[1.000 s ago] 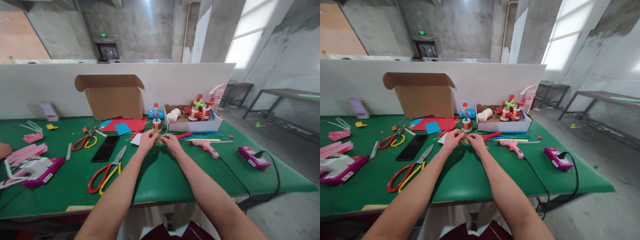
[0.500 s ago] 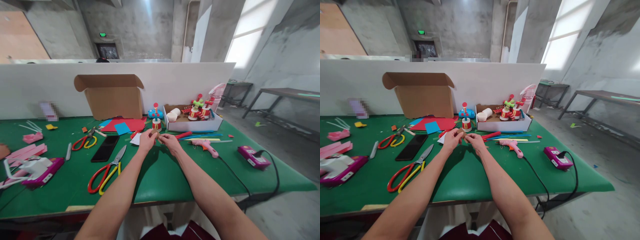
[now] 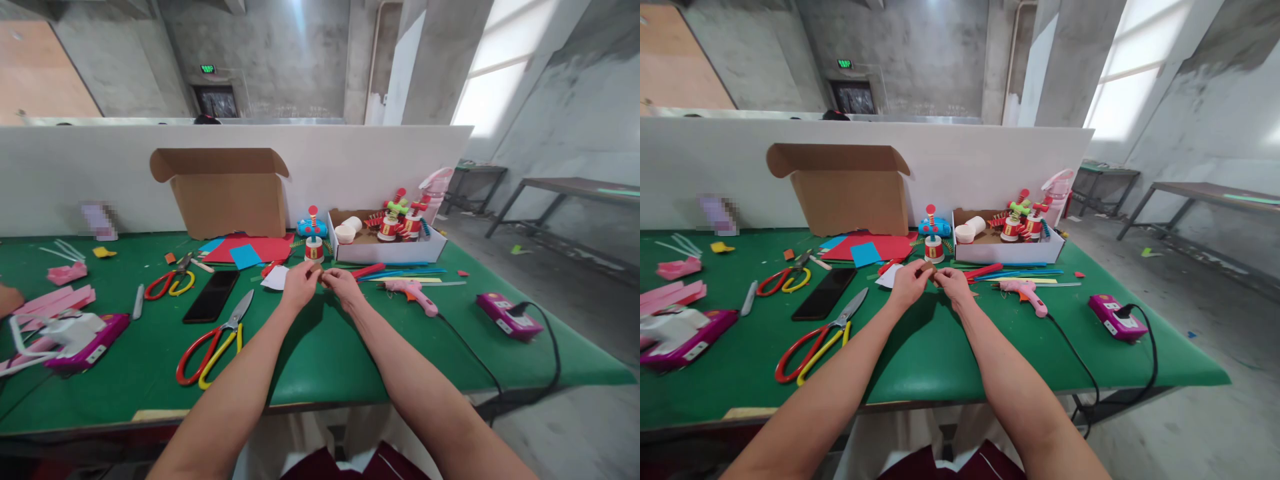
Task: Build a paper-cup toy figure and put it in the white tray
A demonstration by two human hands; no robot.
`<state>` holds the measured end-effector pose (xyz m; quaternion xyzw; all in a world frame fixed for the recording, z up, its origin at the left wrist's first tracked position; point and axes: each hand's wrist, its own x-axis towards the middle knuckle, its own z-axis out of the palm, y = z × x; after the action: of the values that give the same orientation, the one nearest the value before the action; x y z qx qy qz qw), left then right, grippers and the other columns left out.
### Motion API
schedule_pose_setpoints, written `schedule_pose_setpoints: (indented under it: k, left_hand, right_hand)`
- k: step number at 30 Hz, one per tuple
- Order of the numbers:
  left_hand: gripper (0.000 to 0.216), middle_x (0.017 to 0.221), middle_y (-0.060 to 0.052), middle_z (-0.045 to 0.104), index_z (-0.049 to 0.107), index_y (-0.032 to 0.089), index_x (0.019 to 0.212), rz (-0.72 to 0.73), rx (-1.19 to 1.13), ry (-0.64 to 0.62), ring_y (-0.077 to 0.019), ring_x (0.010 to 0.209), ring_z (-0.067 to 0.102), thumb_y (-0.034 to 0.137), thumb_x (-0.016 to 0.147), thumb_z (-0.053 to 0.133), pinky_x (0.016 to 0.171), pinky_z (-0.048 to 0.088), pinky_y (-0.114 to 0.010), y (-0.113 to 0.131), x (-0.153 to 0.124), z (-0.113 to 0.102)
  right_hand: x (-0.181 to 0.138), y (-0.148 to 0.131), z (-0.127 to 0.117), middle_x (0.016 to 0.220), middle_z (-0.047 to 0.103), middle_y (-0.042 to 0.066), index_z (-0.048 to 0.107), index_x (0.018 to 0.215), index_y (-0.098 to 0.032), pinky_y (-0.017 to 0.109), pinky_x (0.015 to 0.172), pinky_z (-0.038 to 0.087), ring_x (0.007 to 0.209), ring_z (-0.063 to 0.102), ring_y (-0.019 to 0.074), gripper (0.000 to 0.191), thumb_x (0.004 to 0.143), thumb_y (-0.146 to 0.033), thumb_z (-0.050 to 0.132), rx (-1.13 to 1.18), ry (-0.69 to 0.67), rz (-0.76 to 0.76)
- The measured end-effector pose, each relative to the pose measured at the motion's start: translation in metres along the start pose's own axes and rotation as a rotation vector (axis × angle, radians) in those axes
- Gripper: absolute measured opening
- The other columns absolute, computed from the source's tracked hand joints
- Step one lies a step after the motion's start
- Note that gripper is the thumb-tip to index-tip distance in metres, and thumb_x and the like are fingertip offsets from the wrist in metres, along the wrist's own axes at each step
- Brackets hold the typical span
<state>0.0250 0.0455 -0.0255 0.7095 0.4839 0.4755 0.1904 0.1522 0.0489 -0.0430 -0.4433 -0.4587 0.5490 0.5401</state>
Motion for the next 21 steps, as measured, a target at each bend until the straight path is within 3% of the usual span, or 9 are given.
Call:
schedule_pose_setpoints:
  k: [3, 7, 10, 21]
  left_hand:
    - [0.014, 0.062, -0.001, 0.058, 0.048, 0.02, 0.063, 0.064, 0.059, 0.006, -0.0137, 0.06, 0.053, 0.022, 0.076, 0.052, 0.059, 0.039, -0.024, 0.0014, -0.0002, 0.0]
    - [0.012, 0.046, 0.005, 0.05, 0.049, 0.02, 0.067, -0.164, -0.122, -0.02, -0.0119, 0.043, 0.049, 0.026, 0.078, 0.05, 0.05, 0.038, -0.023, -0.0024, 0.0029, -0.0048]
    - [0.012, 0.043, 0.007, 0.049, 0.05, 0.02, 0.067, -0.234, -0.226, -0.027, -0.0113, 0.04, 0.049, 0.028, 0.076, 0.051, 0.047, 0.038, -0.022, -0.004, 0.0045, -0.0071]
    - [0.012, 0.042, 0.007, 0.05, 0.053, 0.019, 0.067, -0.242, -0.346, -0.034, -0.0109, 0.037, 0.048, 0.029, 0.073, 0.054, 0.044, 0.038, -0.022, -0.0044, 0.0047, -0.0053]
  right_hand:
    - [-0.0005, -0.001, -0.0009, 0.048, 0.053, -0.004, 0.059, 0.055, -0.017, 0.025, 0.053, 0.03, 0.049, 0.041, 0.0085, 0.015, 0.056, -0.03, 0.067, 0.007, -0.013, -0.006]
    - [-0.0023, -0.0038, 0.0002, 0.054, 0.056, -0.004, 0.064, 0.064, -0.016, 0.025, 0.055, 0.031, 0.053, 0.043, 0.0084, 0.018, 0.056, -0.032, 0.071, 0.002, -0.087, -0.027]
    - [-0.0032, -0.0047, 0.001, 0.056, 0.057, -0.004, 0.065, 0.066, -0.016, 0.025, 0.057, 0.032, 0.054, 0.044, 0.0087, 0.02, 0.055, -0.031, 0.073, -0.013, -0.098, -0.016]
    - [-0.0021, -0.0023, -0.0008, 0.057, 0.057, -0.004, 0.065, 0.068, -0.016, 0.025, 0.058, 0.032, 0.055, 0.045, 0.0094, 0.018, 0.06, -0.031, 0.07, -0.117, -0.101, -0.038]
